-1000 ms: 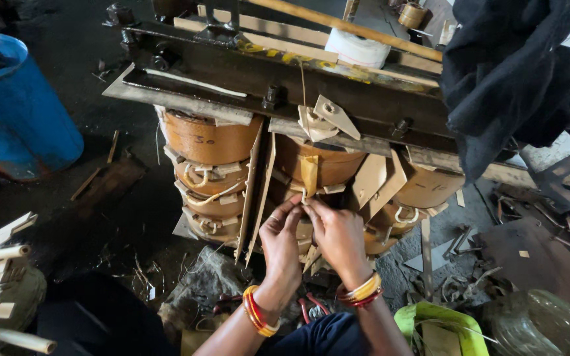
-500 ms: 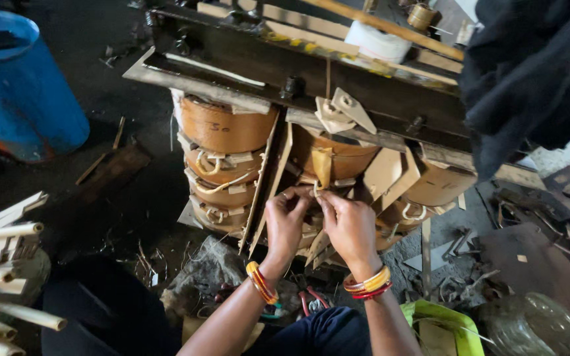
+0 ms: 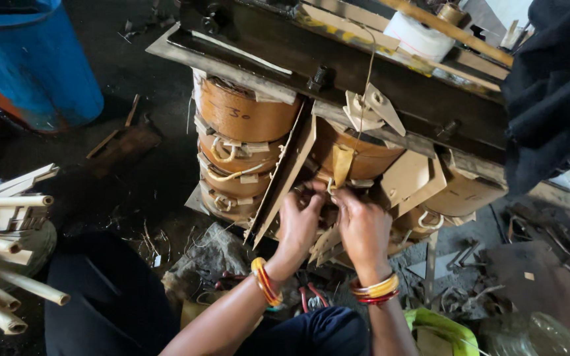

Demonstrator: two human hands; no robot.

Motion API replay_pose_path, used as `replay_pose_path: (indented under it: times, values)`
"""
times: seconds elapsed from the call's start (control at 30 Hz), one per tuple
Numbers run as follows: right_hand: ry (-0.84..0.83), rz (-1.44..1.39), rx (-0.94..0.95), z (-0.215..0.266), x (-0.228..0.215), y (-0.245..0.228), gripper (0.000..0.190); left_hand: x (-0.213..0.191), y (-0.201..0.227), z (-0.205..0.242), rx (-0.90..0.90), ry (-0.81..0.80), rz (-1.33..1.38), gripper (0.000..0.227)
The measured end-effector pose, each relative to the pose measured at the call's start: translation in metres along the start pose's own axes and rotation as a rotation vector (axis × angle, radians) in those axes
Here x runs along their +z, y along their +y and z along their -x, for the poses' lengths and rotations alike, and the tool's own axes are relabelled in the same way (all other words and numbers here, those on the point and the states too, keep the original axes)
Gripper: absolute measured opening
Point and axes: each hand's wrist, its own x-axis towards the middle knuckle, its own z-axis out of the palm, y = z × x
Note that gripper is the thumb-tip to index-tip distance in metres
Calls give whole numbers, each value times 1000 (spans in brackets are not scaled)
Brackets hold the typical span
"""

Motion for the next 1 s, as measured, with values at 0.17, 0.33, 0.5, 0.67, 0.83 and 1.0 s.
replay_pose_path:
  times: [0.17, 0.33, 0.5, 0.67, 0.83, 1.0]
  values:
    - [-113, -115, 97, -4, -5, 3, 19, -6, 6, -1, 419, -110, -173, 19]
    - [-76, -145, 13, -4, -5, 2, 20, -8, -11, -10, 247, -61, -383, 28]
    - [10, -107, -27, 0, -1, 1, 17, 11, -35, -31, -323, -30, -16, 38]
    - [-52, -114, 28, -1, -5, 2, 19, -1, -33, -17, 294, 31, -209, 29]
    - [-70, -110, 4, -3, -8, 3, 19, -13, -22, -10, 333, -130, -231, 31]
    - [-78, -82, 28, -2, -7, 2, 20, -3, -30, -16, 657, 211, -614, 42]
